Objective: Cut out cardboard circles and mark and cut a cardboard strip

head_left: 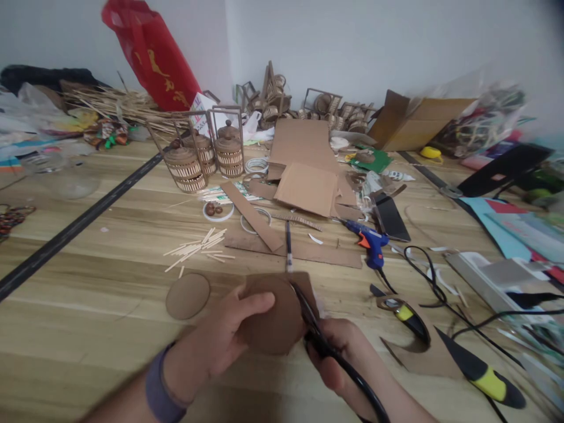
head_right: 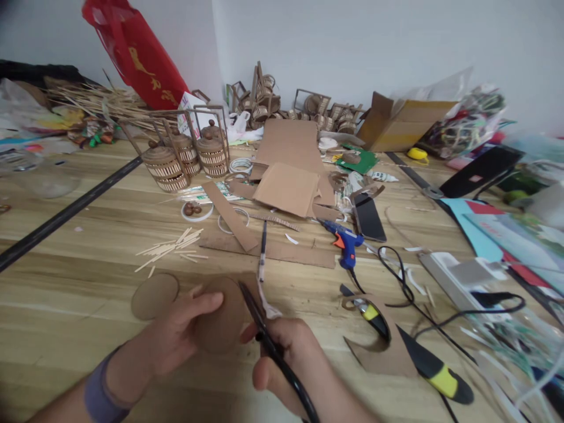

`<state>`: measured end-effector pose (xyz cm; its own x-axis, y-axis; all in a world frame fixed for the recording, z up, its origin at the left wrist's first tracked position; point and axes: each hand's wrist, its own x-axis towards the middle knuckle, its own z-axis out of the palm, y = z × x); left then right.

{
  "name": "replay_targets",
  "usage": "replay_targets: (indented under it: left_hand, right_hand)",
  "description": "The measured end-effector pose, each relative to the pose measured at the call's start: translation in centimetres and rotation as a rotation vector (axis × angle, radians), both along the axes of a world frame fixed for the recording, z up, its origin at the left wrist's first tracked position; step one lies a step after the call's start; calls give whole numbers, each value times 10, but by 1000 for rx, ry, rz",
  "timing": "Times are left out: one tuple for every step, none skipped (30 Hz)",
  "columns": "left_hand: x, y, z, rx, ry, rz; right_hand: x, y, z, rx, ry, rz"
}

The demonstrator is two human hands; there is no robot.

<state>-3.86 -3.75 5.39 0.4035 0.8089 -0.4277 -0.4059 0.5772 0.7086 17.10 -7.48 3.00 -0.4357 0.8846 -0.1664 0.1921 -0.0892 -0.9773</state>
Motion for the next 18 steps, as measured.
replay_targets:
  left_hand:
    - [0, 3, 0, -45, -4, 82]
    - [0, 7, 1, -98, -2, 191]
    - [0, 10, 2, -140, 9, 316]
    - [-1, 14, 3, -169, 29, 436]
    - [-2, 16, 3, -176, 54, 530]
    - [-3, 17, 3, -172, 81, 587]
    - [-4, 18, 2, -162, 103, 600]
    - [-4, 16, 1, -149, 116, 569]
    - [-4, 14, -2, -133, 119, 493]
    - [-3, 11, -4, -115, 113, 394]
    - [-1, 8, -6, -96, 103, 295]
    - [2, 4, -8, -79, 91, 211]
    - [4, 1, -9, -65, 81, 152]
    - [7, -2, -10, -55, 76, 110]
    - [9, -4, -10, -49, 77, 79]
    - [10, -5, -10, -47, 84, 60]
    - [11, -6, -9, -46, 92, 38]
    - [11, -6, -8, -47, 101, 23]
  right_hand:
    - [-1, 0, 1, -18, 20, 11]
    - [-2, -1, 3, -35, 33, 29]
    - [-2, -2, 4, -41, 48, 42]
    - [-2, -3, 6, -33, 66, 48]
    - [-1, -4, 8, -14, 87, 39]
    - [0, -4, 9, 15, 110, 3]
    - [1, -5, 11, 55, 125, -60]
    - [3, -5, 12, 108, 122, -153]
    - [4, -4, 13, 167, 96, -256]
    - [5, -3, 15, 224, 47, -357]
    - [6, -1, 16, 270, -12, -432]
    - [5, 1, 18, 304, -72, -473]
    - [4, 3, 19, 320, -124, -484]
    - [2, 5, 21, 329, -162, -472]
    - [-1, 6, 23, 336, -191, -449]
    - [-3, 7, 24, 346, -215, -424]
    - [-6, 7, 26, 358, -237, -398]
    - [-8, 7, 26, 375, -257, -377]
